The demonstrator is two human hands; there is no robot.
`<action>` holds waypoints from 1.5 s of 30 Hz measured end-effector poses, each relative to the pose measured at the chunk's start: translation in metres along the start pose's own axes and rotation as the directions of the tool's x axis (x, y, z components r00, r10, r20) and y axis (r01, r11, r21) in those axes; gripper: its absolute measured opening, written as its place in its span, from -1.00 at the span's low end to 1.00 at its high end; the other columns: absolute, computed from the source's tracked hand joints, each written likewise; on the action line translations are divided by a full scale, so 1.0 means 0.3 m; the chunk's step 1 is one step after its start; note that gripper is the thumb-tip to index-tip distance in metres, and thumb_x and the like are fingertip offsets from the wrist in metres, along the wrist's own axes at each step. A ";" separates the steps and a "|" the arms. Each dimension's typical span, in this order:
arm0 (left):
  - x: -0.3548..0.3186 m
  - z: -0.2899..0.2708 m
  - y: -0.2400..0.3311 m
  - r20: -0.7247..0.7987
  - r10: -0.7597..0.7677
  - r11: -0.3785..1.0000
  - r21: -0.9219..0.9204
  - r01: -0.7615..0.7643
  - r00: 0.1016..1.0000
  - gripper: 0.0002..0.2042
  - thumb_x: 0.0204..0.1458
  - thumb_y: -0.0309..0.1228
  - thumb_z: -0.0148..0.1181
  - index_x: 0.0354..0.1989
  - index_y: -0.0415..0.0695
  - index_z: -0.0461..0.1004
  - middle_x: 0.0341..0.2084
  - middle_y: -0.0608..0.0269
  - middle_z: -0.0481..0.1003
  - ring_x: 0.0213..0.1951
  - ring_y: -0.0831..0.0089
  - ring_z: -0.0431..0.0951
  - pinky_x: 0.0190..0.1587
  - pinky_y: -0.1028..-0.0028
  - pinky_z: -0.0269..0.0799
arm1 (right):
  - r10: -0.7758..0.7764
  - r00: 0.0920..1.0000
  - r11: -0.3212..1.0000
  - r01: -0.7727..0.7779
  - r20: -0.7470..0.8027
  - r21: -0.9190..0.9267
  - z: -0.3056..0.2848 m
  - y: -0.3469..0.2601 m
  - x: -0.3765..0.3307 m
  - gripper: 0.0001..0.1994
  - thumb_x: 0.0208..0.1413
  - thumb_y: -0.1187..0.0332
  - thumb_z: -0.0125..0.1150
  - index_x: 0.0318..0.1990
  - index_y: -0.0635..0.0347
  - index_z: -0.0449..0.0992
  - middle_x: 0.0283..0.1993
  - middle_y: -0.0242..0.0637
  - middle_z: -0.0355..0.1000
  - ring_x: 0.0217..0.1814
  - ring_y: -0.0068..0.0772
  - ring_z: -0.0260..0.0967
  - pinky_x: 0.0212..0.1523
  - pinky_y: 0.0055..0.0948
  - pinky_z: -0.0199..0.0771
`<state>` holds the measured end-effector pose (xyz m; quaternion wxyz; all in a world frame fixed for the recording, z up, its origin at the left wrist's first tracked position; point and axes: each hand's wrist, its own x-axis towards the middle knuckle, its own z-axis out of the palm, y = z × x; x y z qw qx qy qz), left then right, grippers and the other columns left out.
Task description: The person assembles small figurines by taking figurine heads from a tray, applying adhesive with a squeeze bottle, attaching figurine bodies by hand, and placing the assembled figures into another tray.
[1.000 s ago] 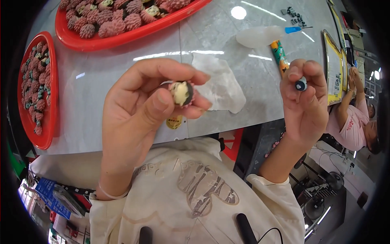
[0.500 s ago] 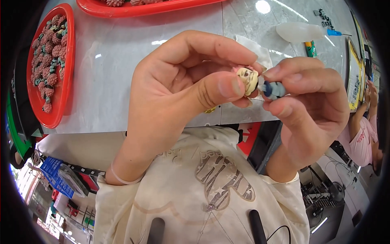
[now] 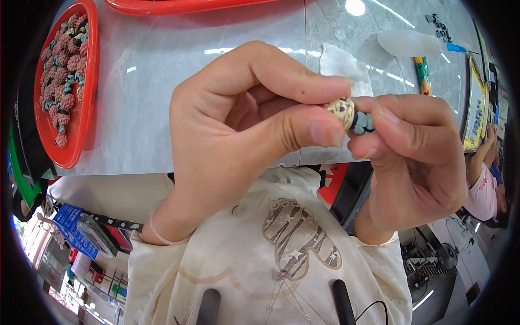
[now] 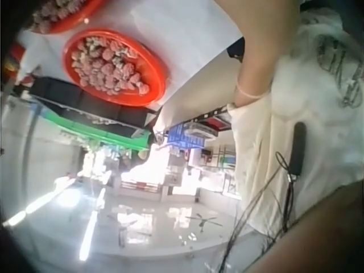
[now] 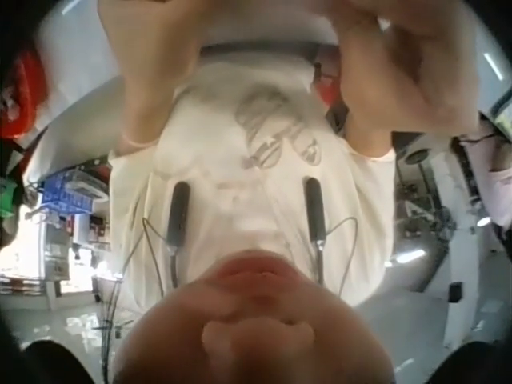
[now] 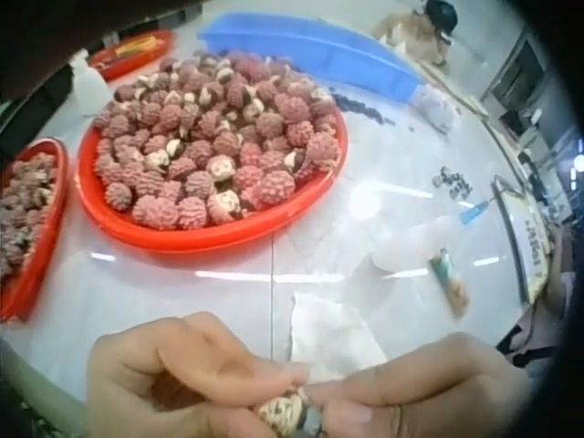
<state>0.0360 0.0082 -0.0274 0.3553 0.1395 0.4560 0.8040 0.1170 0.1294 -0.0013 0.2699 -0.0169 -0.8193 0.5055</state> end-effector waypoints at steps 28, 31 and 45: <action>0.006 0.042 -0.007 -0.015 -0.100 0.995 -0.019 0.100 0.995 -0.46 -0.40 -0.20 0.25 -0.32 -0.28 0.16 -0.55 0.14 0.37 -0.48 0.42 0.47 -0.64 0.67 0.41 | 0.119 0.979 0.991 -0.128 0.163 0.045 -0.040 0.050 0.005 -0.42 -0.29 -0.03 0.14 -0.26 0.38 0.36 -0.34 -0.19 0.12 -0.38 -0.52 0.06 -0.45 -0.68 0.03; 0.009 0.022 -0.008 0.045 -0.137 0.990 0.022 0.136 0.990 -0.41 -0.40 -0.18 0.25 -0.26 -0.28 0.12 -0.54 0.14 0.38 -0.47 0.42 0.47 -0.66 0.68 0.40 | 0.055 0.976 0.999 -0.054 0.209 -0.009 -0.048 0.052 0.005 -0.42 -0.29 -0.04 0.12 -0.28 0.38 0.38 -0.35 -0.20 0.13 -0.38 -0.49 0.06 -0.44 -0.66 0.03; -0.011 0.025 -0.015 0.191 -0.072 0.994 0.096 0.054 0.979 -0.76 -0.14 -0.54 0.00 -0.30 -0.43 0.24 -0.39 0.01 0.36 -0.32 0.40 0.40 -0.29 0.52 0.34 | -0.200 0.974 0.978 0.205 0.108 -0.035 -0.084 0.090 0.001 -0.49 -0.44 0.44 0.31 -0.26 0.45 0.23 -0.31 0.07 0.26 -0.30 -0.20 0.26 -0.31 -0.46 0.28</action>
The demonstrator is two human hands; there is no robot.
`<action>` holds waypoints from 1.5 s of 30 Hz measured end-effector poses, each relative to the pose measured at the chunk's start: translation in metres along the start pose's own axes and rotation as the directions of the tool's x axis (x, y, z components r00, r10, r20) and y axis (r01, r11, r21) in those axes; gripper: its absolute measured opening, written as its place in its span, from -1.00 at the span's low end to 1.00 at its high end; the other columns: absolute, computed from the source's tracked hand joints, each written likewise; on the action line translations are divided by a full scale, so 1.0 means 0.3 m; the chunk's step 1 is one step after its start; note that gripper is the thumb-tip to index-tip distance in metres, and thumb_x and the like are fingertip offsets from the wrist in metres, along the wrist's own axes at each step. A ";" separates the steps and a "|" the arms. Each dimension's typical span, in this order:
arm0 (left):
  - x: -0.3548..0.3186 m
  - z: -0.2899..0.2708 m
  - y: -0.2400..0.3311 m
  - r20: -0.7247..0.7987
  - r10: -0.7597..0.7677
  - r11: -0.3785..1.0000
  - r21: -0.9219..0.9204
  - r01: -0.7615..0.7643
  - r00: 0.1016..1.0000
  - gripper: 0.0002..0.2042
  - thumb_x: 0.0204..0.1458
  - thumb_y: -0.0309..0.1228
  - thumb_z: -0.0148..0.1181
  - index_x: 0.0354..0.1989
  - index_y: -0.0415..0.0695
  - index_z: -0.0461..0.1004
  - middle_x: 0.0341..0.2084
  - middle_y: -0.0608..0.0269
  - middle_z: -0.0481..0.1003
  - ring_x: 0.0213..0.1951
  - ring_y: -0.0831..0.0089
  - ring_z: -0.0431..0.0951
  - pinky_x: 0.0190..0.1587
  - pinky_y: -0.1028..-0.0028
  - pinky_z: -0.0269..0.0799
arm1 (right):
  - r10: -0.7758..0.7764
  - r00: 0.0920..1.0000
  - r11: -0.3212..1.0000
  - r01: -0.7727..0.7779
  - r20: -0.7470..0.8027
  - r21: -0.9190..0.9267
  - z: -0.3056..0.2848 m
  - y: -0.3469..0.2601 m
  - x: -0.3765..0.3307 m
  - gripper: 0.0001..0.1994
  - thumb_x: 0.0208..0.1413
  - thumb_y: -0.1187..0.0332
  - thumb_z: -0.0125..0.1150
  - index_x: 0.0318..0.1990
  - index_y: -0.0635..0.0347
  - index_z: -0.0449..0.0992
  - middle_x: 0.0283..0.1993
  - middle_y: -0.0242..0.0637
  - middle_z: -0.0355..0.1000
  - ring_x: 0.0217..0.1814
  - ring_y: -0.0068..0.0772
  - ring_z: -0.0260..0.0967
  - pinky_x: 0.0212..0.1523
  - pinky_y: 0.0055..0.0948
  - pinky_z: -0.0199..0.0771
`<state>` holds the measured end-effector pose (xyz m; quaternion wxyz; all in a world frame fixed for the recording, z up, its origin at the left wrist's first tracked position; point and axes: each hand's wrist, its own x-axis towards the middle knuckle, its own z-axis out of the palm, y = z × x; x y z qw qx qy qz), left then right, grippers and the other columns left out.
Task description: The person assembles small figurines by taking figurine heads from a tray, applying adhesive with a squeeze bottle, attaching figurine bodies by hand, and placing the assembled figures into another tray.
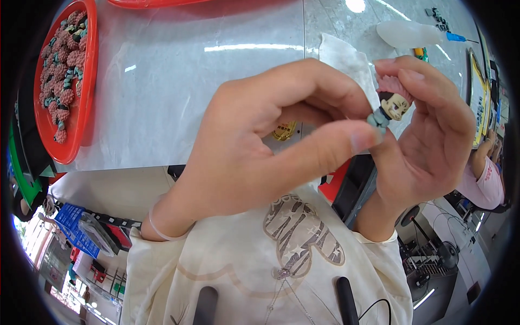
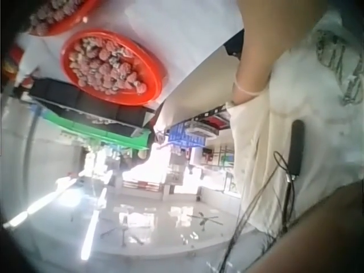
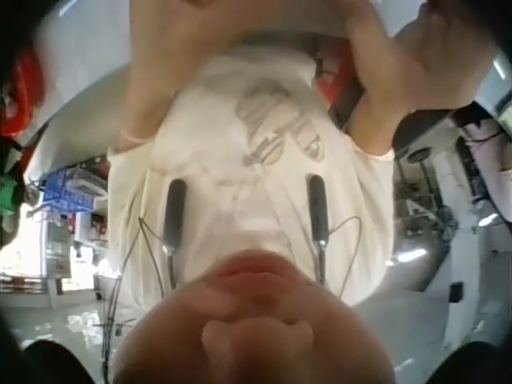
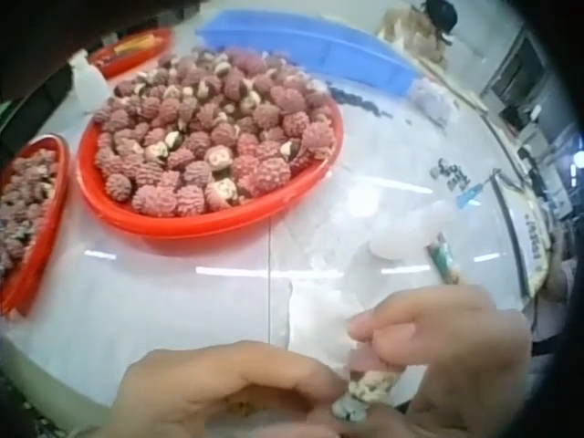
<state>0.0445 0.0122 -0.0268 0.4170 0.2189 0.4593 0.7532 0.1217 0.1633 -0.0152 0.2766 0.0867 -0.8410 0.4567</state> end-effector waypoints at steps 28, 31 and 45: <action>-0.007 0.001 -0.027 0.098 0.231 0.859 0.447 -0.251 0.968 -0.77 -0.10 -0.42 0.02 -0.41 -0.42 0.31 -0.62 0.19 0.36 -0.60 0.62 0.30 -0.58 0.69 0.19 | 0.111 0.994 0.980 -0.108 -0.006 0.169 -0.003 -0.025 -0.015 -0.79 -0.18 0.49 0.10 -0.36 0.43 0.31 -0.37 0.05 0.31 -0.34 -0.24 0.30 -0.31 -0.48 0.33; -0.008 0.003 -0.039 0.040 0.287 0.844 0.462 -0.272 0.957 -0.76 -0.15 -0.39 0.07 -0.47 -0.39 0.34 -0.69 0.23 0.35 -0.66 0.63 0.27 -0.65 0.69 0.14 | 0.033 0.998 0.998 -0.036 0.056 0.050 -0.014 -0.013 -0.012 -0.80 -0.21 0.50 0.12 -0.39 0.43 0.32 -0.41 0.01 0.32 -0.38 -0.28 0.30 -0.33 -0.47 0.34; -0.007 0.003 -0.049 0.068 0.403 0.699 0.621 -0.355 0.913 -0.77 -0.28 -0.38 0.17 -0.56 -0.31 0.34 -0.75 0.28 0.29 -0.71 0.62 0.17 -0.70 0.66 0.04 | 0.164 0.986 0.982 -0.160 -0.041 0.096 0.022 -0.031 -0.029 -0.81 -0.25 0.52 0.14 -0.43 0.46 0.34 -0.48 -0.07 0.29 -0.43 -0.34 0.29 -0.28 -0.33 0.39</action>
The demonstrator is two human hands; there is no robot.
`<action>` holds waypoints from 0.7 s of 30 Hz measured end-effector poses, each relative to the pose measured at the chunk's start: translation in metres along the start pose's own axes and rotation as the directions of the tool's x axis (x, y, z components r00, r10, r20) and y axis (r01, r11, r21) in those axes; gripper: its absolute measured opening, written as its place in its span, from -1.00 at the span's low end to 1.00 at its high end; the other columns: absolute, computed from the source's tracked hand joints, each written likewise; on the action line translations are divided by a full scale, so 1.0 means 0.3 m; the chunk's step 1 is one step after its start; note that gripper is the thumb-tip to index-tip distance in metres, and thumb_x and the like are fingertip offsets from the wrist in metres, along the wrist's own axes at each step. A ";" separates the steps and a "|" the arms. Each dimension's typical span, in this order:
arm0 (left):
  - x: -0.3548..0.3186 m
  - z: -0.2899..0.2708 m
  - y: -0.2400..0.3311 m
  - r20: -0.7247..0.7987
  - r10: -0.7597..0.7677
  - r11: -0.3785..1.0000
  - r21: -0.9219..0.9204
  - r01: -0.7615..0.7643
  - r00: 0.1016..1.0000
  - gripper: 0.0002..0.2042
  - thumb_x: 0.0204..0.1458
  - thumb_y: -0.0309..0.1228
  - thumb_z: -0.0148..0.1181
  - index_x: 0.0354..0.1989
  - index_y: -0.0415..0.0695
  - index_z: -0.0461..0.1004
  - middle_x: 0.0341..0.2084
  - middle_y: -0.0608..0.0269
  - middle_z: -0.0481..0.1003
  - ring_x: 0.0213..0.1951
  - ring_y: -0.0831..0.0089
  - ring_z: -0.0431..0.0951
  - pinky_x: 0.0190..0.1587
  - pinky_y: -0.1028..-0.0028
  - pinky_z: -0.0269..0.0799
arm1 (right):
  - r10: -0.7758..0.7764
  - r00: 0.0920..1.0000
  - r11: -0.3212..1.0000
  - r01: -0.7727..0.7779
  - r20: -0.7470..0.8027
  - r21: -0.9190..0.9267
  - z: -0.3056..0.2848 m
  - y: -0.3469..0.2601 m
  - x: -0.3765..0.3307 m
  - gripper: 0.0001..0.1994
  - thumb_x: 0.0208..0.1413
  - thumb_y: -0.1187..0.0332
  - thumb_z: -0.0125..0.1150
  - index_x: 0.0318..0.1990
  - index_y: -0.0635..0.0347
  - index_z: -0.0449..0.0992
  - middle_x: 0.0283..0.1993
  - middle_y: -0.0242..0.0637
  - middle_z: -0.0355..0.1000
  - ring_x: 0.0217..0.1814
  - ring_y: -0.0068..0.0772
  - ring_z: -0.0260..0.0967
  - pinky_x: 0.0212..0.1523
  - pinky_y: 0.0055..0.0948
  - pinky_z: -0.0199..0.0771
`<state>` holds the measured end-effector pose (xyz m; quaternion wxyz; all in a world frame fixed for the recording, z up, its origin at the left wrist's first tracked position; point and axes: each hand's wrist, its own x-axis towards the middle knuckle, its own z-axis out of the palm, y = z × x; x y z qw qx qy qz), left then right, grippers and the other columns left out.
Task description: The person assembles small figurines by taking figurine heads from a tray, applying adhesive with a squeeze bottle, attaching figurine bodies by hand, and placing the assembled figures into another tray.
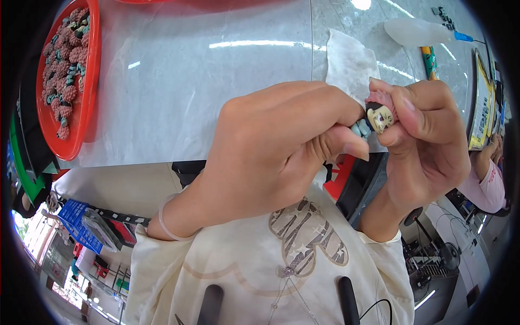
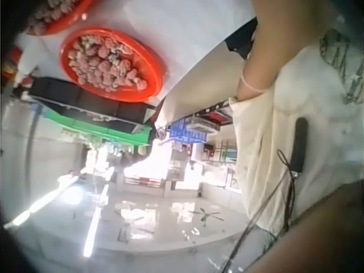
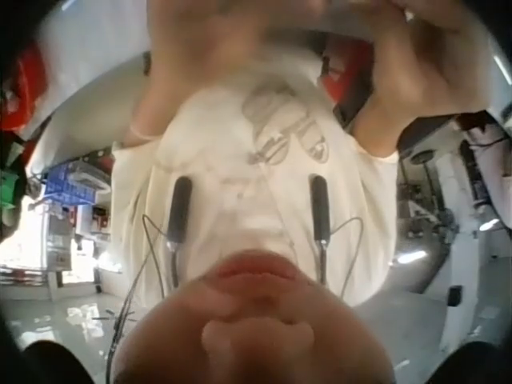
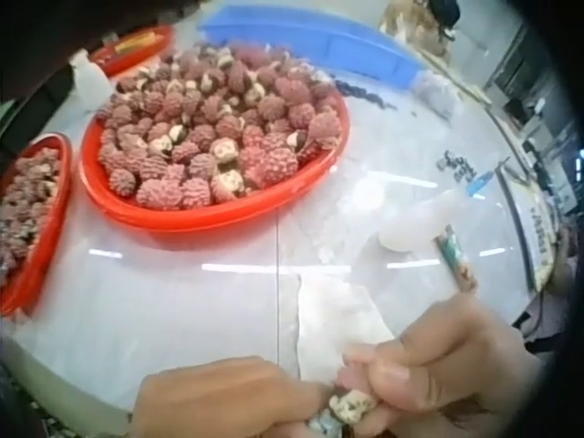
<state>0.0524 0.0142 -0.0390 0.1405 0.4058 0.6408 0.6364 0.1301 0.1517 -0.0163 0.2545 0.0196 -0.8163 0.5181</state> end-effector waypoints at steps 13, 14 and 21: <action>0.039 -0.080 0.064 0.261 -0.328 0.889 -0.240 0.390 0.908 -0.83 -0.18 -0.42 0.12 -0.49 -0.29 0.35 -0.69 0.32 0.34 -0.64 0.67 0.25 -0.60 0.65 0.16 | -0.046 0.998 0.999 0.046 -0.039 -0.009 0.043 -0.049 0.034 -0.84 -0.29 0.63 0.09 -0.43 0.39 0.35 -0.43 -0.01 0.32 -0.46 -0.35 0.28 -0.45 -0.54 0.34; 0.045 -0.090 0.068 0.365 -0.364 0.839 -0.271 0.472 0.857 -0.83 -0.17 -0.42 0.11 -0.48 -0.28 0.35 -0.68 0.33 0.34 -0.63 0.68 0.25 -0.58 0.66 0.18 | -0.065 0.994 0.997 0.061 -0.083 -0.051 0.056 -0.057 0.039 -0.80 -0.39 0.71 0.10 -0.47 0.37 0.38 -0.43 0.02 0.34 -0.51 -0.37 0.30 -0.54 -0.63 0.34; 0.029 -0.168 0.098 0.088 -0.336 0.881 -0.323 0.345 0.938 -0.79 -0.11 -0.34 0.04 -0.44 -0.27 0.35 -0.60 0.32 0.37 -0.57 0.68 0.28 -0.55 0.71 0.15 | -0.162 0.986 0.972 0.166 0.034 -0.165 0.050 -0.076 0.060 -0.66 -0.31 0.47 0.17 -0.28 0.36 0.31 -0.36 0.01 0.34 -0.36 -0.21 0.27 -0.31 -0.42 0.26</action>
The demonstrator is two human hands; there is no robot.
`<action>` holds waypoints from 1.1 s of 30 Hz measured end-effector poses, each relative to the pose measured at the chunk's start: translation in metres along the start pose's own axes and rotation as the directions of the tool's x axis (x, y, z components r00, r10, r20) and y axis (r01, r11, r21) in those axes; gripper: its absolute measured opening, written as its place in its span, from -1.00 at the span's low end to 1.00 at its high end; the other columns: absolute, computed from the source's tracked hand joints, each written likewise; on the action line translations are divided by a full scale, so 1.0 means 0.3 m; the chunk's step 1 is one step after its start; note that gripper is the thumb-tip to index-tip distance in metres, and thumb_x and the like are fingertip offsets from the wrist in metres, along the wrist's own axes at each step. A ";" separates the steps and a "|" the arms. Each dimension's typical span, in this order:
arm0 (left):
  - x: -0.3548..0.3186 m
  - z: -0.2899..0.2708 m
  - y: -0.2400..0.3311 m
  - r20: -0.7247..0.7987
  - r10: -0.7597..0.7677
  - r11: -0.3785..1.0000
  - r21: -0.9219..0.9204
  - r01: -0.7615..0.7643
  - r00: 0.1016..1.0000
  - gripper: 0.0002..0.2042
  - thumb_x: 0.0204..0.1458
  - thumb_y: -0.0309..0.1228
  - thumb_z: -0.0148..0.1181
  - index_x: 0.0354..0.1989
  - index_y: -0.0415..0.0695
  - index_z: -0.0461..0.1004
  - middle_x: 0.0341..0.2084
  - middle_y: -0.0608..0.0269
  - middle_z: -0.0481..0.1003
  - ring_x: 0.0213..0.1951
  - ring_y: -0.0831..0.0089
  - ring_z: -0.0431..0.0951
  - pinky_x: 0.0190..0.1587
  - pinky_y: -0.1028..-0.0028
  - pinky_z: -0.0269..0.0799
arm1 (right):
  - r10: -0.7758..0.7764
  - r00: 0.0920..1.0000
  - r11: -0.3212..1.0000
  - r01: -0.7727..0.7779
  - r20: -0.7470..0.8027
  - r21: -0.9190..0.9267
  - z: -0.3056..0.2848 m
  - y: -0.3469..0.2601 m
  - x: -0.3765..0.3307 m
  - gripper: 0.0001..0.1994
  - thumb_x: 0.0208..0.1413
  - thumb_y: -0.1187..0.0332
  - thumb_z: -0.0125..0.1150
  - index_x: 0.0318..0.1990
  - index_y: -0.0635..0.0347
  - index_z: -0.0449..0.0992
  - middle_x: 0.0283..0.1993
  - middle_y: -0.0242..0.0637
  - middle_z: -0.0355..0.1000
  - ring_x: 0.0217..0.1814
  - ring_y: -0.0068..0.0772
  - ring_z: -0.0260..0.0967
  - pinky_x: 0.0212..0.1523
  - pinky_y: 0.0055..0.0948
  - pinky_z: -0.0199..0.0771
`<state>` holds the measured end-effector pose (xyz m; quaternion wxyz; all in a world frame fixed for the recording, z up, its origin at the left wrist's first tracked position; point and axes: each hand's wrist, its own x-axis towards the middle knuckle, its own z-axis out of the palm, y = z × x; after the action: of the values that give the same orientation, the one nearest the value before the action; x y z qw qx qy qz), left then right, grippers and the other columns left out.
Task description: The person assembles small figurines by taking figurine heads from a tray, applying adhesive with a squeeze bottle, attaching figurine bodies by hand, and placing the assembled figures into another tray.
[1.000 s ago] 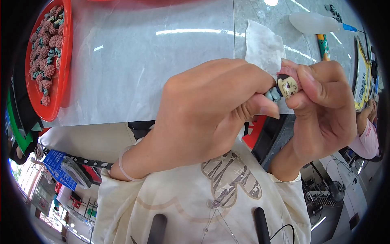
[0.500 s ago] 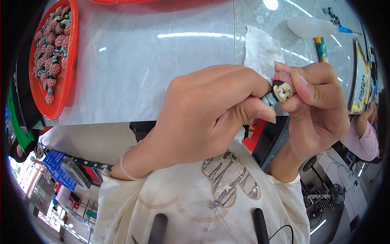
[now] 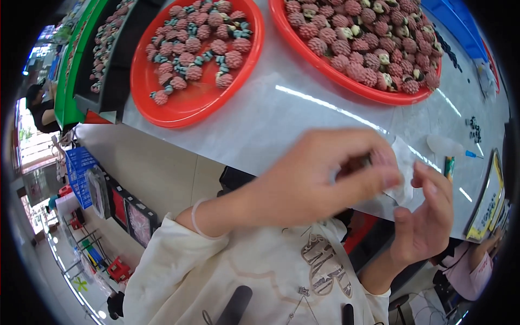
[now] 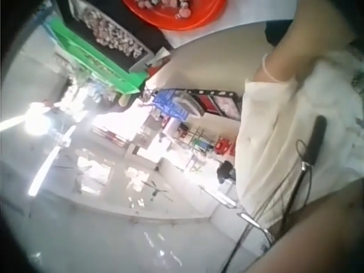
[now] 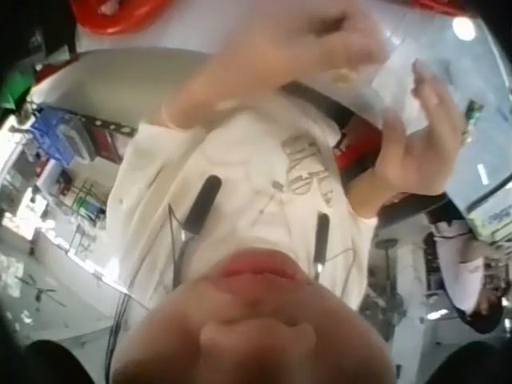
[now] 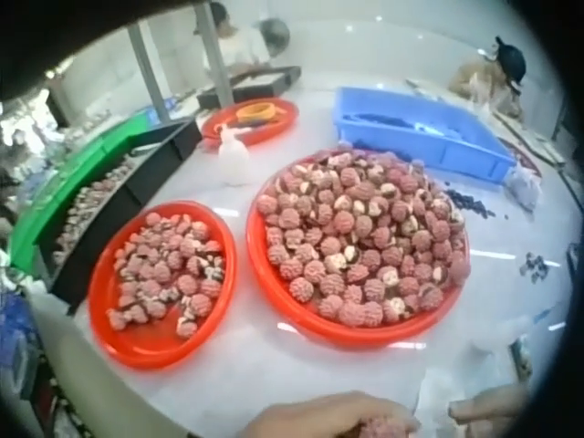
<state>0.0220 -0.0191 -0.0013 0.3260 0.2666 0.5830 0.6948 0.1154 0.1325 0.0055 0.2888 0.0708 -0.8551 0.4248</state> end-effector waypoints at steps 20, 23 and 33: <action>-0.045 -0.426 0.133 -0.164 0.363 0.127 0.984 0.125 0.917 -0.81 -0.20 -0.50 0.01 -0.33 -0.17 0.34 -0.39 0.20 0.36 -0.32 0.34 0.35 -0.23 0.47 0.23 | 0.213 0.975 0.977 -0.212 -0.063 0.030 0.023 -0.010 -0.001 -0.82 -0.28 0.66 0.04 -0.40 0.42 0.35 -0.45 -0.09 0.34 -0.41 -0.34 0.27 -0.38 -0.55 0.25; -0.026 -0.420 0.140 -0.139 0.314 0.058 0.990 0.127 0.939 -0.82 -0.24 -0.50 0.04 -0.38 -0.17 0.35 -0.43 0.20 0.37 -0.25 0.28 0.29 -0.16 0.40 0.16 | 0.200 0.979 0.979 -0.199 -0.037 0.031 0.016 -0.017 -0.006 -0.83 -0.27 0.68 0.03 -0.40 0.42 0.35 -0.45 -0.09 0.34 -0.43 -0.34 0.27 -0.38 -0.57 0.24; -0.054 -0.193 0.099 -0.329 0.367 0.884 0.415 -0.216 0.870 -0.67 -0.11 -0.39 0.04 -0.23 -0.39 0.25 -0.49 0.15 0.39 -0.44 0.48 0.41 -0.38 0.58 0.34 | 0.343 0.931 0.934 -0.324 -0.123 0.154 0.009 -0.006 -0.026 -0.82 -0.27 0.69 0.03 -0.39 0.44 0.34 -0.45 -0.12 0.32 -0.42 -0.38 0.25 -0.40 -0.58 0.22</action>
<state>-0.0153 -0.0717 0.0178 0.0344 0.2618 0.7078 0.6552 0.1213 0.1284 0.0012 0.2695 -0.0884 -0.8012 0.5269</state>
